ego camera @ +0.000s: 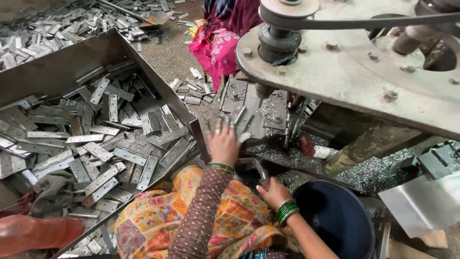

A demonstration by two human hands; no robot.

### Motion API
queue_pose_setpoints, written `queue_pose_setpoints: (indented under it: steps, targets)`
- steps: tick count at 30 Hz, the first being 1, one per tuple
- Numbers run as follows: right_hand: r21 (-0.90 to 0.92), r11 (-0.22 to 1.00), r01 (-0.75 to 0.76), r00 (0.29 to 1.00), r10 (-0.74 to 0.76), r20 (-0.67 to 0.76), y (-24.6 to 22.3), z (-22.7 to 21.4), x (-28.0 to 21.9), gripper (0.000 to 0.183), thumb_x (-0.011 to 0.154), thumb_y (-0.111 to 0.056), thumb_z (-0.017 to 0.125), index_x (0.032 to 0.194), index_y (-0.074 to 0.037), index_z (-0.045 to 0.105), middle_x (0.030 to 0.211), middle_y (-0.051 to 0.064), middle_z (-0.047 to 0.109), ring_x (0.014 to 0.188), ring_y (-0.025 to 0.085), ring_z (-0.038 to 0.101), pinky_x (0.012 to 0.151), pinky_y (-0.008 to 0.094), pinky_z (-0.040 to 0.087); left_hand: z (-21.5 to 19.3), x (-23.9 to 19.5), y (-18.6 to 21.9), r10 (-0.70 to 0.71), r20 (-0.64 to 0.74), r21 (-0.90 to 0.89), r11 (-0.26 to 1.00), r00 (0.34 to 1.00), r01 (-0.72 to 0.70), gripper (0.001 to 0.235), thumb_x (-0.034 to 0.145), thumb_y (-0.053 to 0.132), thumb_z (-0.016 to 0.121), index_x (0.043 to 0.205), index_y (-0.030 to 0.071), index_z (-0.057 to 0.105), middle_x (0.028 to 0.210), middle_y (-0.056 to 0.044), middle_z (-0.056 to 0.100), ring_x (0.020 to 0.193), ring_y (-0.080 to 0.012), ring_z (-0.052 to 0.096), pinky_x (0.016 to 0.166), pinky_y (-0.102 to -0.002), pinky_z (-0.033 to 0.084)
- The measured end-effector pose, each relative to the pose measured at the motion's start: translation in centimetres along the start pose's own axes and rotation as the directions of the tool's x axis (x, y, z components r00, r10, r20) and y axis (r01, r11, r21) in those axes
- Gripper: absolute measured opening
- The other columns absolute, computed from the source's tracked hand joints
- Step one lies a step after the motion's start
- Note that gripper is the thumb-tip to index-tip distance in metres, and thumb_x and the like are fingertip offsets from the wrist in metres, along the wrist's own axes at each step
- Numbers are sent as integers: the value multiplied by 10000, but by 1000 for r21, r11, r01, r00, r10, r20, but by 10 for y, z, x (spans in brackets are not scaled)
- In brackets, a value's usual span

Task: The person takes metal plates from a metal bin, places each plate into a machine fixture by hand, and pulls a machine lever to punch holes into them.

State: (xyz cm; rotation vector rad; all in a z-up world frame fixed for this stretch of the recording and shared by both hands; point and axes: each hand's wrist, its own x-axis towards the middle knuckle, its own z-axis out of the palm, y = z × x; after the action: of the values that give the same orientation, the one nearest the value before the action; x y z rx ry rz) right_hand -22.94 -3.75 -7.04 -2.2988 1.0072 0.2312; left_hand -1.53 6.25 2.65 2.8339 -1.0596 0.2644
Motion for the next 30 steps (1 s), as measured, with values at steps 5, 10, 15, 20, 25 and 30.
queue_pose_setpoints:
  steps: [5,10,15,20,25,30]
  targets:
    - [22,999,26,1000,-25,-17,-1,-3,-4,508,843,-519,679,1050,-59,618,937,189,762,916,394,732,823,481,571,-1,-5,39,143,-28,-27,989,989,-144,411,929,346,594,1262,121,683,1587,-69,450,1503,-247,360,1212,-645,166]
    - [-25,1000,-9,1000,8,-5,-7,-7,-7,463,879,-496,674,1053,-73,602,934,224,733,921,428,706,830,511,551,-10,8,42,82,-29,-253,964,996,-87,398,905,377,631,1132,69,742,1496,-86,537,1460,-259,401,1179,-635,224]
    - [-35,999,13,1000,-14,-18,-10,-10,-9,468,873,-495,676,1027,-58,615,924,199,750,911,413,720,826,500,558,-13,16,44,64,36,-318,947,997,-49,382,891,361,634,1111,69,745,1438,-89,574,1446,-274,406,1146,-640,240]
    - [-69,998,-17,1000,17,1,-11,-9,-10,487,885,-503,669,1065,-55,612,927,211,749,898,417,727,809,500,569,-4,34,42,92,69,-289,955,993,-68,359,926,325,593,1146,79,736,1432,-84,575,1426,-284,430,1175,-642,221]
    - [-54,999,-2,999,0,-40,3,5,-3,501,875,-503,672,1076,-49,603,916,223,746,877,430,722,781,516,572,0,21,45,117,-45,-220,968,992,-124,324,902,279,605,1102,68,748,1373,-101,606,1389,-270,467,1172,-650,222]
    - [-46,996,78,985,-84,-153,25,48,1,534,888,-498,664,1119,-23,585,897,246,738,853,449,712,761,528,561,-6,14,38,113,-6,-301,948,994,-109,327,866,300,648,1047,46,747,1314,-110,636,1355,-294,504,1128,-645,286]
